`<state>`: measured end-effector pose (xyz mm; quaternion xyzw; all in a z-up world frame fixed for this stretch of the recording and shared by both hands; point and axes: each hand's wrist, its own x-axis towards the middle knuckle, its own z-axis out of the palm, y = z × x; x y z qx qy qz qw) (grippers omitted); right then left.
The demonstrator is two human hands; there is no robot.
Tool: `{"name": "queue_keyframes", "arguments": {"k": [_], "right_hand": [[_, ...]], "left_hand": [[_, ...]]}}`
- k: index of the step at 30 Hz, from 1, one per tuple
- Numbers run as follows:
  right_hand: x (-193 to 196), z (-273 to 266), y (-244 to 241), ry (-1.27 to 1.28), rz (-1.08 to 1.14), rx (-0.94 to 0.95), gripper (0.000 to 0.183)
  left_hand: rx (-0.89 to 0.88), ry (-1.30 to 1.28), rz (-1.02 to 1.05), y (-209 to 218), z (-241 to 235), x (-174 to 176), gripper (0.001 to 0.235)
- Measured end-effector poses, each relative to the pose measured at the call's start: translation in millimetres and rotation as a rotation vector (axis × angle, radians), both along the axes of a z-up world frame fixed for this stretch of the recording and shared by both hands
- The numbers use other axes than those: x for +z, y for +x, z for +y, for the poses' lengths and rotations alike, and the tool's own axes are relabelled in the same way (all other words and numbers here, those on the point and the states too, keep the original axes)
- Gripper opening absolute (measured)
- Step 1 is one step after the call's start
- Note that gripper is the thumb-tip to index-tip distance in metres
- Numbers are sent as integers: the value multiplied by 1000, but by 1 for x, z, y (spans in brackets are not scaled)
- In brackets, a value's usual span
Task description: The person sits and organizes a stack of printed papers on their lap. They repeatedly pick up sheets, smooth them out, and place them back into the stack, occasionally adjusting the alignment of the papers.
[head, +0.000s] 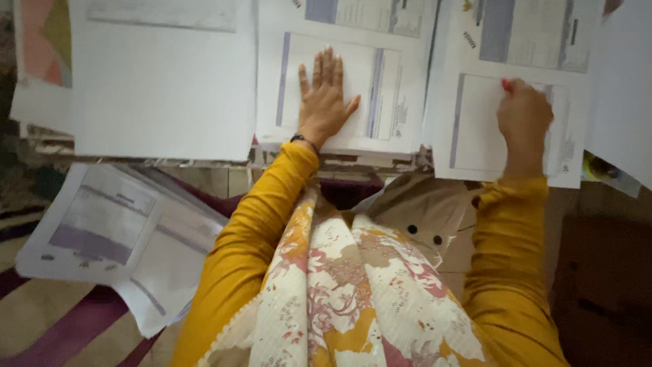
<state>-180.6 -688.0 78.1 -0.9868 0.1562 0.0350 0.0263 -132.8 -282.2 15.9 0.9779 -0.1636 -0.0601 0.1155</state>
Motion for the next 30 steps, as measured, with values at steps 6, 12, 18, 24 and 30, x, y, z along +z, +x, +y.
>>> {"name": "queue_keyframes", "arguments": {"k": [6,12,18,24,30], "right_hand": [[38,82,-95,604,-152,97,24],[-13,221,-148,1265,81,276,15],[-40,274,-164,1281,170,367,26],[-35,246,-167,1224,116,328,23],[-27,225,-179,1154,125,315,22]], "left_hand": [[-168,-225,-94,-43,-6,-41,71],[14,-1237,235,-171,8,-6,42],[524,-1538,463,-196,117,11,20],[1102,-1398,11,-176,266,-83,28],[1084,-738,-441,-131,299,-107,23]]}}
